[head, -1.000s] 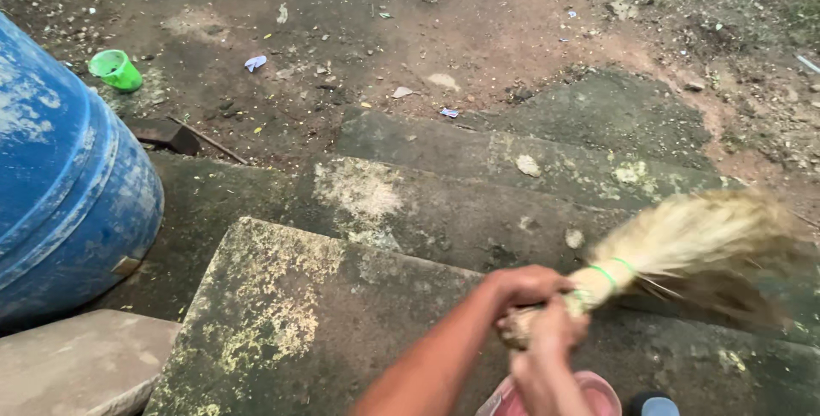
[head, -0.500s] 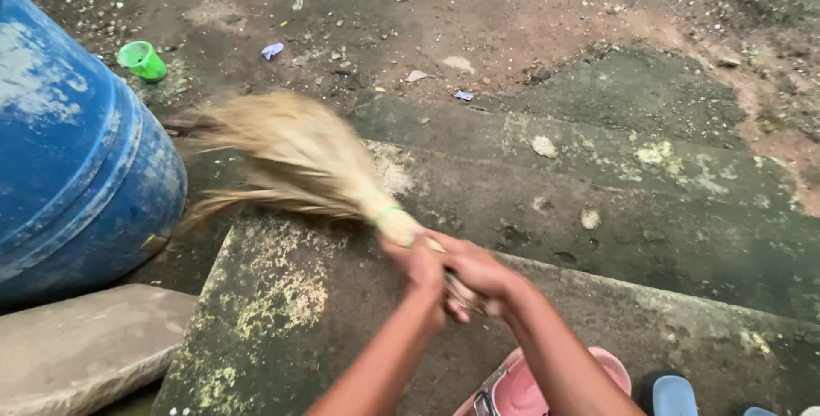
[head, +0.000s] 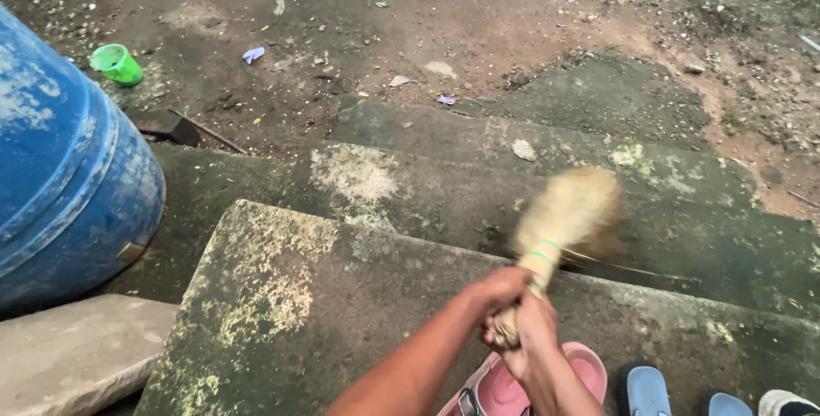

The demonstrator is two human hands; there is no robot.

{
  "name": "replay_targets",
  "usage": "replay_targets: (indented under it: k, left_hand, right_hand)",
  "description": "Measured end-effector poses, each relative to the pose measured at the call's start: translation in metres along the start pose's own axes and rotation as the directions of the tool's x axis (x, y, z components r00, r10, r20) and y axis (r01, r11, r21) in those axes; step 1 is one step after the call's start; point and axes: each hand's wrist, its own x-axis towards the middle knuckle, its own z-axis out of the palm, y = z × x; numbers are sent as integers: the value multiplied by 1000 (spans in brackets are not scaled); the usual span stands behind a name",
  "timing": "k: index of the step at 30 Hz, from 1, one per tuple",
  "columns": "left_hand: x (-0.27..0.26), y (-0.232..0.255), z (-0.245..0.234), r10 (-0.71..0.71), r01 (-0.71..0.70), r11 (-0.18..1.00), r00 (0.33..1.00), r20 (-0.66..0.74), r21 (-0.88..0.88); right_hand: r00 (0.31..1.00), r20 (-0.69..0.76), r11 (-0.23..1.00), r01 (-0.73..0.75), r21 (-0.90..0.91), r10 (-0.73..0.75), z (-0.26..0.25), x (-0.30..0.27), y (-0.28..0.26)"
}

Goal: The person sweeps dirt and debris off of concrete steps and the surrounding ground using a handheld broom.

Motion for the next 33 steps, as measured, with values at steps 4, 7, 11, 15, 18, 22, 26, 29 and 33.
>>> replay_targets:
  k: [4,7,11,15,18,22,26,29,33]
  left_hand:
    - [-86,19,-44,-91,-34,940,934,-345,-340]
    - [-134,43,-48,-167,-180,856,791,-589,-484]
    - [-128,37,-40,-29,-363,881,598,-801,-303]
    - [-54,1,-22,-113,-24,965,860,-497,-260]
    - [17,8,8,88,-68,991,980,-179,114]
    - [38,37,28,181,-195,959,980,83,205]
    - [13,41,32,117,-123,986,991,60,116]
    - [-26,26,-1,183,-169,972,980,-77,162]
    - [-116,16,-32,-167,-134,897,780,-603,-421]
  right_hand:
    - [917,307,919,-130,-371,254,39,10,-19]
    - [848,439,856,-32,-516,296,65,-4,-40]
    - [842,495,868,69,-491,213,55,-17,-39]
    - [904,346,963,-197,-182,250,5,12,-16]
    - [964,199,961,-211,180,175,-20,35,-5]
    - [989,-85,962,139,235,-122,-27,13,-18]
    - [957,-216,963,227,144,-194,-16,0,-25]
    - [997,69,990,-53,130,45,-9,9,-16]
    - [857,426,896,-86,-435,289,35,0,-18]
